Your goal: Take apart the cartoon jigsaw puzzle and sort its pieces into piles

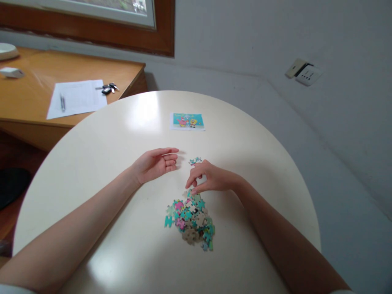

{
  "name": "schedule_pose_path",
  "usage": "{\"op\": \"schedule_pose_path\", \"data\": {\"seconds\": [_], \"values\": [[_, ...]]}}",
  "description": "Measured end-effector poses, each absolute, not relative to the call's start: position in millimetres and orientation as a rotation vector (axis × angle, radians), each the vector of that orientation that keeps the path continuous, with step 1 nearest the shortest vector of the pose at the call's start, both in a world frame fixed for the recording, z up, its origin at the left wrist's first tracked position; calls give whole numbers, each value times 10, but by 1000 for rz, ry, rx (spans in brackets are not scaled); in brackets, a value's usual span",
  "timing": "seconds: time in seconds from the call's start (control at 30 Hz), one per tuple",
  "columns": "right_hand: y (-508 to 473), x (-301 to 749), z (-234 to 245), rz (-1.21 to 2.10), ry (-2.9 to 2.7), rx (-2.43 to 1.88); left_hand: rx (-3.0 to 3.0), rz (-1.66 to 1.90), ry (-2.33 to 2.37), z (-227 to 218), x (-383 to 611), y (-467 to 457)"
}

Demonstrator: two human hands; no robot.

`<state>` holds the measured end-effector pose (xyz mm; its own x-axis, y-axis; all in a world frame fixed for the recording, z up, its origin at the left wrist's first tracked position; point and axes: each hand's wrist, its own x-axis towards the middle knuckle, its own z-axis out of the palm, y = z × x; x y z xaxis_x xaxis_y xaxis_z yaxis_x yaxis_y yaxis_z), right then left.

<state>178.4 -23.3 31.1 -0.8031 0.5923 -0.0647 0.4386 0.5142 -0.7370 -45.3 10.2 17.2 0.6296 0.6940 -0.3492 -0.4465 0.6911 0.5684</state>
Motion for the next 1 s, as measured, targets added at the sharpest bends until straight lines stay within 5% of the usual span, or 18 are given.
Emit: {"op": "schedule_pose_path", "data": {"seconds": [1.0], "values": [[-185,1839,342,1457,-2431,-736,461,683,623,206,-442,90]]}}
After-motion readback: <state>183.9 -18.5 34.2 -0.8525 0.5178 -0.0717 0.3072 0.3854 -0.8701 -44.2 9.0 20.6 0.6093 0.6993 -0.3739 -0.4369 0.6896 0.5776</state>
